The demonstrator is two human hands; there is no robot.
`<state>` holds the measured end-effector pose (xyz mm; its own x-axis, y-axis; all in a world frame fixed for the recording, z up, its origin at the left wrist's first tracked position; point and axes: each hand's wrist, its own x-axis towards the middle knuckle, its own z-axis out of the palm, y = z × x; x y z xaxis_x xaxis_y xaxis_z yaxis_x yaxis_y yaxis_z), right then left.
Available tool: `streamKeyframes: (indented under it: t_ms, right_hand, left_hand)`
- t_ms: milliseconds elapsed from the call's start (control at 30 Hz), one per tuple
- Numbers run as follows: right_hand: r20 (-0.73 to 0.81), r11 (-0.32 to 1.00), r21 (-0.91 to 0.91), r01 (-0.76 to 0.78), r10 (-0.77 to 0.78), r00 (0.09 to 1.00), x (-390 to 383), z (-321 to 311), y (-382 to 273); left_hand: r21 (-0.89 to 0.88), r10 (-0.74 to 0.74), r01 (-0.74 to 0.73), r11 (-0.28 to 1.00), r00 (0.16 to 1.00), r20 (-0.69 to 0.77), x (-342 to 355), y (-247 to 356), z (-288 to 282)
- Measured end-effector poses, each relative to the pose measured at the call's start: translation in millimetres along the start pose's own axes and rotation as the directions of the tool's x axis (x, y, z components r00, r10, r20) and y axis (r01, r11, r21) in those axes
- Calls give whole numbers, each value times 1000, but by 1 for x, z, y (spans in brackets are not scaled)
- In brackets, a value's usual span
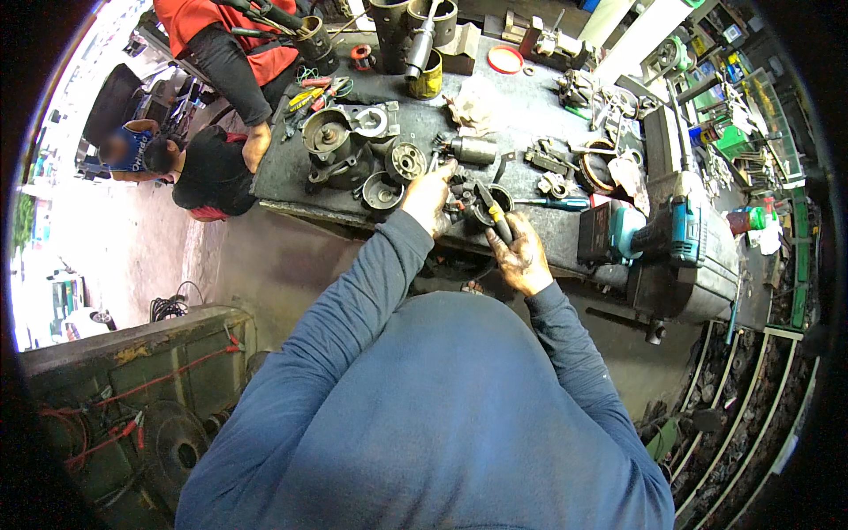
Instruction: The person disassembles a mechanical component using a cordless impact driver, then grinds a cylindrical part on a bench grinder. They use pliers to remove a small ring from the part and place the components on the workbench.
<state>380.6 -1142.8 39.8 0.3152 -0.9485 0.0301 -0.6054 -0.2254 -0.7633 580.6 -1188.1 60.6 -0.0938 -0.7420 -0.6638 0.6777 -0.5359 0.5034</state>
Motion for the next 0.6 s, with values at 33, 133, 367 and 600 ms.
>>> streamKeyframes:
  t_ms: [33, 133, 367, 600]
  right_hand:
    - [6, 999, 26, 45, -45, 999, 2, -1, 0]
    - [119, 937, 327, -124, 90, 989, -1, 2, 5]
    - [102, 902, 405, -152, 120, 987, 6, 8, 2]
    - [446, 351, 813, -465, 139, 884, 1, -2, -9]
  left_hand:
    - [-69, -28, 29, 997, 1000, 10, -5, 0, 5]
    - [-246, -97, 113, 963, 992, 76, -10, 0, 10]
    - [-227, -10, 33, 973, 995, 102, 1, 1, 5]
    - [-299, -158, 202, 933, 974, 164, 19, -7, -16]
